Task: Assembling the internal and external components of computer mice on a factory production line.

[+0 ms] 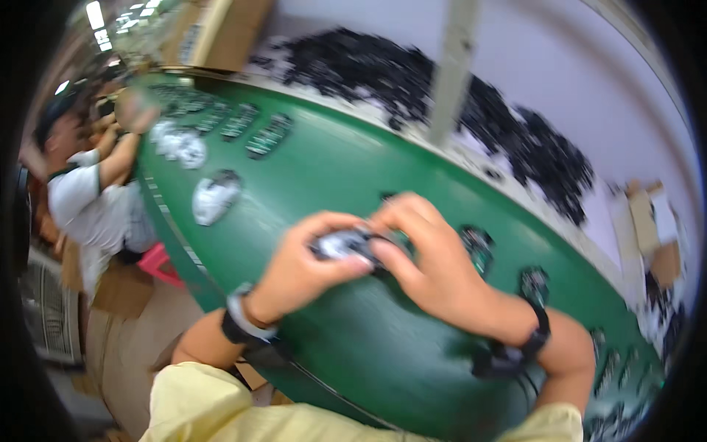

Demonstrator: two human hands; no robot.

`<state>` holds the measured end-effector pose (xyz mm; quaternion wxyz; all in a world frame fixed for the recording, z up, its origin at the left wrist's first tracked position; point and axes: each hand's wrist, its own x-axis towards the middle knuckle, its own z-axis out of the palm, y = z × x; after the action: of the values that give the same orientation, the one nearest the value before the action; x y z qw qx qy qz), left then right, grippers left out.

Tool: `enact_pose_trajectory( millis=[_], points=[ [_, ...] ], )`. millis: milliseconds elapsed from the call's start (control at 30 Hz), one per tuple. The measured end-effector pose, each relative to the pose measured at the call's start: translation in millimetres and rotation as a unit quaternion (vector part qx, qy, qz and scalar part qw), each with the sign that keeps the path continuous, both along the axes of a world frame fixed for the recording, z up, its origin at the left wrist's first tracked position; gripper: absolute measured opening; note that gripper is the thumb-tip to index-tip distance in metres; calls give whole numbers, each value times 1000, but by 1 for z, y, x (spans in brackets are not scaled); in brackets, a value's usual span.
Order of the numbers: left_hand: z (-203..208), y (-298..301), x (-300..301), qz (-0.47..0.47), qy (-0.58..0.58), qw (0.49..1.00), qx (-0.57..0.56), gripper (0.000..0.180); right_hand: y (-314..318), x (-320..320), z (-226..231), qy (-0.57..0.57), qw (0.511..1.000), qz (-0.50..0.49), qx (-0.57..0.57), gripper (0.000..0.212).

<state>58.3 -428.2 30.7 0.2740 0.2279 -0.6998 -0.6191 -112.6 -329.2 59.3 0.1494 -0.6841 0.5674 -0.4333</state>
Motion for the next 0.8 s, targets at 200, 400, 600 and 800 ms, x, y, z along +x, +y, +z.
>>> enact_pose_trajectory(
  millis=[200, 400, 600, 800],
  points=[
    [-3, 0, -1, 14, -41, 992, -115, 45, -5, -12, -8, -17, 998, 44, 41, 17],
    [-7, -4, 1, -22, -32, 999, -6, 45, -10, -12, -19, -1, 999, 41, -6, 22],
    [-8, 2, -4, 23, 93, 989, 110, 69, -6, -11, -23, -228, 952, 53, 199, 50],
    [-1, 9, -3, 27, 110, 988, 103, 63, -2, 14, -17, -173, 970, 26, 171, 56]
  ],
)
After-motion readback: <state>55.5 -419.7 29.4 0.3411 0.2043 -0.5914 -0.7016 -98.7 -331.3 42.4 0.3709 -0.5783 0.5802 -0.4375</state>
